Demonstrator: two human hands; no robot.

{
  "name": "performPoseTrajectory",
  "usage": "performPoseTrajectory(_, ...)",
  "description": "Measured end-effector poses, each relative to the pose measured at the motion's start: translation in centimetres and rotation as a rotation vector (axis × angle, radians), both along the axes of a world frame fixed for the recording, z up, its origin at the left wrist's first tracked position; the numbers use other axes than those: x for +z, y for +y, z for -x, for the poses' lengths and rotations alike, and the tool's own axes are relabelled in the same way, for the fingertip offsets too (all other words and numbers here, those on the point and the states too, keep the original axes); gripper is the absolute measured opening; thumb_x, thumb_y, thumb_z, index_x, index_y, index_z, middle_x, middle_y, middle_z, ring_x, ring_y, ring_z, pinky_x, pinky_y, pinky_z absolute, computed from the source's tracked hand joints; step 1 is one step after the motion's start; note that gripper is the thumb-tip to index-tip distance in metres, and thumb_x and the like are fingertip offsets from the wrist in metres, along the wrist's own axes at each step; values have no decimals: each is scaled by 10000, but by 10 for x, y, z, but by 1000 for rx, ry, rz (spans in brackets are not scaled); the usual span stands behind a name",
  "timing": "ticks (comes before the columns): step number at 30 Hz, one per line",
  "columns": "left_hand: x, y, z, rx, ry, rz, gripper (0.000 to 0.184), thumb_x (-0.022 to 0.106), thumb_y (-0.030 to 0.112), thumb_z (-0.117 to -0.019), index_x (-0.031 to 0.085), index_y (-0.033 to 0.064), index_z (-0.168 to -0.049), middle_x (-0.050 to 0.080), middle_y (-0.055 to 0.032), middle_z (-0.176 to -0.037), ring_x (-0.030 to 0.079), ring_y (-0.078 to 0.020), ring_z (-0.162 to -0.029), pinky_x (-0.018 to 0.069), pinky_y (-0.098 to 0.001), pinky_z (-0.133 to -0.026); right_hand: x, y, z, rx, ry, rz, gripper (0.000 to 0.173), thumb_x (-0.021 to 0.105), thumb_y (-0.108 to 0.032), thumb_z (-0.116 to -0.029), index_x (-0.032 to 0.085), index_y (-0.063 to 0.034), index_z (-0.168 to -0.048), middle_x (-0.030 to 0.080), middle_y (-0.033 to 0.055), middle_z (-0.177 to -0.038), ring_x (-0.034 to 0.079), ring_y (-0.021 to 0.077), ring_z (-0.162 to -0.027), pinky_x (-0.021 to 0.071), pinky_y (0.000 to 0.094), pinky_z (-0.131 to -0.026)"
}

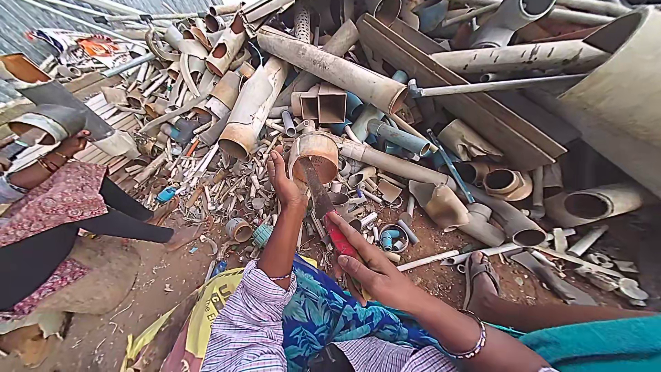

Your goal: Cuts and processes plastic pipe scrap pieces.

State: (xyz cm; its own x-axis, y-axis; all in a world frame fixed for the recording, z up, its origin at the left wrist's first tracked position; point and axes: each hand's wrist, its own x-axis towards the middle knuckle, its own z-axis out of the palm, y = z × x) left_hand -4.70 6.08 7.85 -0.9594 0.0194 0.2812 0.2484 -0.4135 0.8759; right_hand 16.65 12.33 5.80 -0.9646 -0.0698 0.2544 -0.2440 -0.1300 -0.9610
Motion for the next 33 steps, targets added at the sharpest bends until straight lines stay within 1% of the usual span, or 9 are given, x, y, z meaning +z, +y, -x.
performPoseTrajectory(3,-3,-2,9,-14,-33,-50,474,245,361,-1131,457,65,-1434,567,-77,-1334,571,-146,-1221,474,-352,-1057,-6,8,3,39,-89,-86,623,404,-109,-1062,156,-61,-1631,609,34,-994,556,25,-610,494,190,-512)
performPoseTrajectory(7,-2,-7,17,15,8,-62,445,257,358,-1133,483,64,-1380,619,-87,-1248,618,-163,-1154,516,-376,-1012,-7,20,-5,75,-121,-185,629,417,-119,-1057,176,-87,-1637,606,47,-1024,504,15,-575,464,186,-492)
performPoseTrajectory(12,1,-14,21,68,209,-36,353,252,254,-1130,466,23,-1289,637,-54,-1129,643,-113,-1069,532,-333,-985,-6,31,-13,103,-58,-344,611,419,-135,-1050,240,-108,-1633,592,26,-857,481,29,-543,446,204,-480)
performPoseTrajectory(16,2,-19,25,88,229,-18,350,285,243,-1122,469,8,-1305,659,-66,-1131,660,-124,-1059,552,-354,-967,-3,40,-17,-27,-49,-600,603,418,-107,-1024,315,-124,-1618,669,120,-1023,562,113,-707,504,292,-689)
performPoseTrajectory(21,2,-21,28,95,249,-11,337,270,222,-1119,488,10,-1263,662,-51,-1106,654,-109,-1059,536,-330,-971,-7,34,-19,-51,96,-724,595,448,-66,-994,391,-93,-1586,700,157,-983,642,232,-782,544,413,-771)
performPoseTrajectory(23,2,-20,28,80,235,-24,344,260,235,-1122,493,21,-1256,663,-48,-1093,658,-116,-1046,548,-341,-952,-11,34,-18,-108,86,-775,579,452,-67,-994,428,-109,-1571,699,161,-925,649,272,-757,543,459,-746)
performPoseTrajectory(25,3,-20,28,60,185,-48,375,247,274,-1132,488,31,-1284,672,-57,-1130,665,-126,-1065,554,-347,-953,-11,32,-17,-153,115,-778,565,452,-77,-992,452,-107,-1556,678,148,-883,621,254,-719,534,434,-707)
performPoseTrajectory(28,4,-19,24,42,106,-55,474,198,335,-1138,470,30,-1377,633,-75,-1234,626,-132,-1140,515,-342,-1009,-9,24,-20,-190,122,-783,561,448,-96,-1002,454,-135,-1561,681,171,-960,639,282,-763,534,451,-700)
performPoseTrajectory(33,3,-17,26,21,94,-67,484,179,358,-1135,506,50,-1315,636,-60,-1185,635,-130,-1108,524,-349,-997,-14,22,-17,-155,88,-882,601,481,-85,-999,400,-147,-1591,666,202,-968,654,347,-765,538,501,-674)
